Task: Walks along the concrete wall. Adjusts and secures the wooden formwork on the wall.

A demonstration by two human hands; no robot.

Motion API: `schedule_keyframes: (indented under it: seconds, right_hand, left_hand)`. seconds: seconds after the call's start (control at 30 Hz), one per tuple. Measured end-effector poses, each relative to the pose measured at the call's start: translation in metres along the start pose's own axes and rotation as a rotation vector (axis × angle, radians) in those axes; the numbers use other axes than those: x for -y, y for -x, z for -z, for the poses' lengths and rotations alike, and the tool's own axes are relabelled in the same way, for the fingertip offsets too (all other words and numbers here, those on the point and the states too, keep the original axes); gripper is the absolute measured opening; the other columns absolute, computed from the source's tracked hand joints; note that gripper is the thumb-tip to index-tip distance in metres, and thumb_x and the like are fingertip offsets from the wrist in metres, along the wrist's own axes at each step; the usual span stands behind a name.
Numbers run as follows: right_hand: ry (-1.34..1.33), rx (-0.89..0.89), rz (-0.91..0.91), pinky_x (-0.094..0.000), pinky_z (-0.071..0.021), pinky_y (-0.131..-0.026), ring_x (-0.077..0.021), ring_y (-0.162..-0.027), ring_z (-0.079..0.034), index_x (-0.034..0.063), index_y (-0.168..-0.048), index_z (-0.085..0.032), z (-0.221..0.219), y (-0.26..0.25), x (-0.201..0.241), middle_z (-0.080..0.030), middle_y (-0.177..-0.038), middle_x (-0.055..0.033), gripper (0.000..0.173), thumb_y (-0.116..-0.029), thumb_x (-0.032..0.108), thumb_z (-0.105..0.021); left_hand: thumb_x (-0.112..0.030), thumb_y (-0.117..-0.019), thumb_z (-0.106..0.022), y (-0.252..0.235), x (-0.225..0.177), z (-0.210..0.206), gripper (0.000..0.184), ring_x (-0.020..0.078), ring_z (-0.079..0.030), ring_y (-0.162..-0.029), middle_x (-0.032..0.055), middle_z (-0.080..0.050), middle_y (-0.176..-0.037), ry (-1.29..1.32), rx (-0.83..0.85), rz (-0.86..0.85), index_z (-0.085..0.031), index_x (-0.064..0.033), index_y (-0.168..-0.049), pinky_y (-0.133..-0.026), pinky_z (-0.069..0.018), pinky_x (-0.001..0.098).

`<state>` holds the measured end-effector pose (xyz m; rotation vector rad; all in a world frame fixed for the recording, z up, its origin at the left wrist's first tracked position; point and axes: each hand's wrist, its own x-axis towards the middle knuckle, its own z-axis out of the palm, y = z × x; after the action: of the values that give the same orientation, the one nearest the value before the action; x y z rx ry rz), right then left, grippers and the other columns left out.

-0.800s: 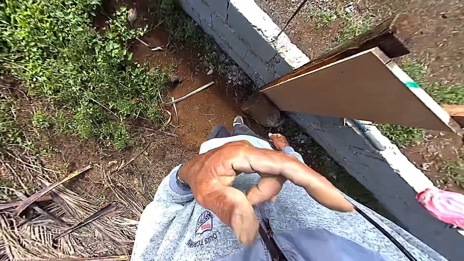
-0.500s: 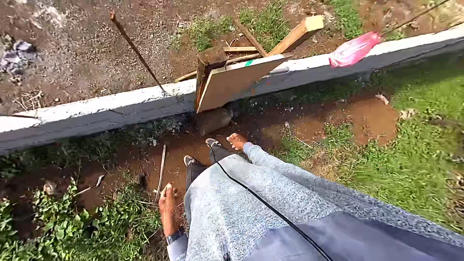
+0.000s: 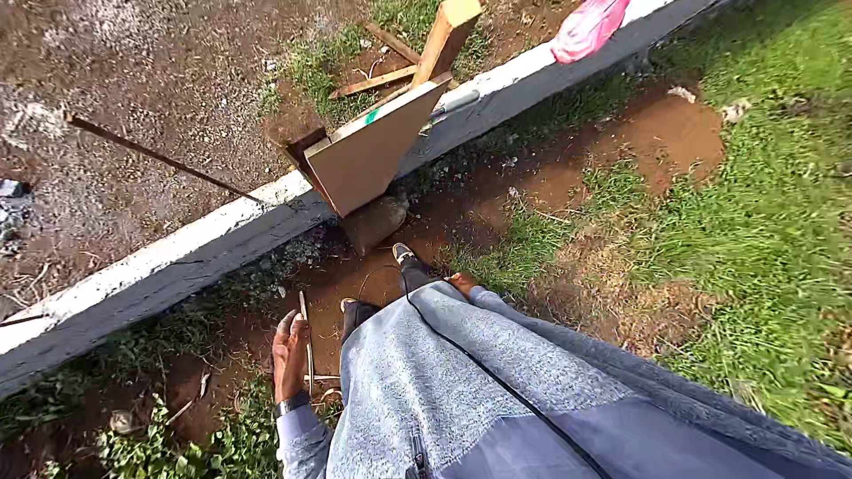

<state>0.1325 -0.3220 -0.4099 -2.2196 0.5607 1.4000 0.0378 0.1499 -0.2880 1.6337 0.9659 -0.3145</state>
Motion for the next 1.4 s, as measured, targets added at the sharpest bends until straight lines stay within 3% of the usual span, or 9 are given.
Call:
schedule_keyframes:
  seconds: [0.1, 0.27, 0.43, 0.53, 0.67, 0.83, 0.97, 1.07, 1.4]
  right_hand:
    - [-0.112, -0.032, -0.042, -0.0544, -0.0397, -0.117, -0.0366, -0.138, -0.053, -0.0028, -0.139, -0.058, 0.046, -0.011, 0.004, -0.058, -0.142, -0.0257, 0.058, -0.108, 0.045, -0.046]
    - [-0.394, -0.047, 0.011, -0.0547, -0.0503, -0.105, -0.0359, -0.123, -0.063, 0.0035, -0.142, -0.054, 0.112, -0.037, 0.012, -0.062, -0.135, -0.0231, 0.061, -0.1043, 0.051, -0.053]
    - [-0.28, 0.163, 0.202, -0.0535, -0.0338, -0.121, -0.0339, -0.143, -0.047, -0.0001, -0.147, -0.05, 0.127, -0.044, 0.01, -0.052, -0.15, -0.0234, 0.071, -0.1046, 0.057, -0.048]
    - [-0.266, 0.212, 0.344, -0.0545, -0.0315, -0.122, -0.0322, -0.145, -0.046, 0.0003, -0.147, -0.053, 0.134, -0.035, -0.005, -0.051, -0.153, -0.0225, 0.072, -0.1089, 0.057, -0.031]
    - [-0.43, 0.1, 0.21, -0.0526, -0.0287, -0.125, -0.0319, -0.149, -0.04, 0.0007, -0.151, -0.048, 0.132, -0.025, -0.039, -0.045, -0.157, -0.0225, 0.068, -0.1114, 0.051, -0.025]
    - [-0.371, -0.002, -0.056, -0.0575, -0.0376, -0.117, -0.04, -0.138, -0.051, -0.0033, -0.14, -0.056, 0.109, -0.025, -0.106, -0.056, -0.143, -0.0279, 0.064, -0.1103, 0.049, -0.036]
    - [0.01, -0.04, 0.058, -0.0641, -0.0365, -0.114, -0.0501, -0.134, -0.052, -0.0105, -0.134, -0.059, 0.094, -0.012, -0.166, -0.058, -0.137, -0.036, 0.05, -0.1119, 0.03, -0.04]
    - [0.311, 0.219, -0.012, -0.0666, -0.0309, -0.116, -0.0499, -0.143, -0.042, -0.0066, -0.147, -0.048, 0.126, -0.012, -0.164, -0.048, -0.149, -0.0336, 0.048, -0.1077, 0.02, -0.051]
    - [0.005, 0.037, -0.022, -0.0538, -0.0376, -0.116, -0.0392, -0.137, -0.052, -0.004, -0.139, -0.058, 0.217, -0.129, -0.245, -0.058, -0.142, -0.028, 0.045, -0.1106, 0.028, -0.047]
  left_hand:
    - [-0.041, -0.1058, -0.053, 0.017, 0.017, -0.065, 0.054, 0.0312, -0.06, -0.126, 0.0198, -0.06, -0.139, -0.174, 0.104, 0.076, -0.053, -0.0048, -0.146, -0.106, -0.0476, 0.054]
    - [-0.049, -0.1087, -0.041, 0.035, 0.013, -0.164, 0.063, 0.0328, -0.046, -0.143, 0.0199, -0.05, -0.153, -0.393, 0.307, 0.181, -0.044, -0.0047, -0.153, -0.12, -0.034, 0.0536]
    - [-0.055, -0.1058, -0.044, 0.021, -0.003, -0.201, 0.066, 0.0329, -0.049, -0.14, 0.0176, -0.052, -0.152, -0.403, 0.308, 0.177, -0.046, -0.0098, -0.153, -0.118, -0.0374, 0.0556]
    - [-0.054, -0.1075, -0.039, 0.017, -0.029, -0.223, 0.065, 0.0313, -0.045, -0.144, 0.0162, -0.049, -0.155, -0.447, 0.326, 0.177, -0.043, -0.0108, -0.155, -0.12, -0.0344, 0.054]
    - [-0.041, -0.107, -0.051, 0.008, -0.012, -0.225, 0.053, 0.0308, -0.059, -0.129, 0.0199, -0.061, -0.14, -0.359, 0.17, 0.114, -0.055, -0.0035, -0.144, -0.112, -0.0448, 0.0511]
    - [0.0, -0.0985, -0.06, -0.033, 0.016, -0.215, 0.036, 0.0197, -0.065, -0.075, 0.0185, -0.067, -0.103, 0.05, 0.093, 0.187, -0.055, 0.0041, -0.134, -0.069, -0.0586, 0.0386]
    - [-0.007, -0.101, -0.061, -0.042, 0.03, -0.202, 0.03, 0.0194, -0.065, -0.07, 0.0161, -0.067, -0.093, 0.079, 0.049, 0.301, -0.059, 0.0052, -0.128, -0.066, -0.0588, 0.0381]
    - [-0.018, -0.1056, -0.056, -0.026, 0.039, -0.199, 0.029, 0.019, -0.063, -0.069, 0.0139, -0.066, -0.089, 0.046, 0.007, 0.363, -0.061, 0.0036, -0.125, -0.065, -0.0576, 0.0382]
    - [-0.029, -0.1103, -0.046, -0.004, 0.009, -0.351, 0.04, 0.0231, -0.066, -0.077, 0.0193, -0.068, -0.1, 0.115, -0.124, 0.549, -0.056, 0.0023, -0.133, -0.071, -0.057, 0.0412]
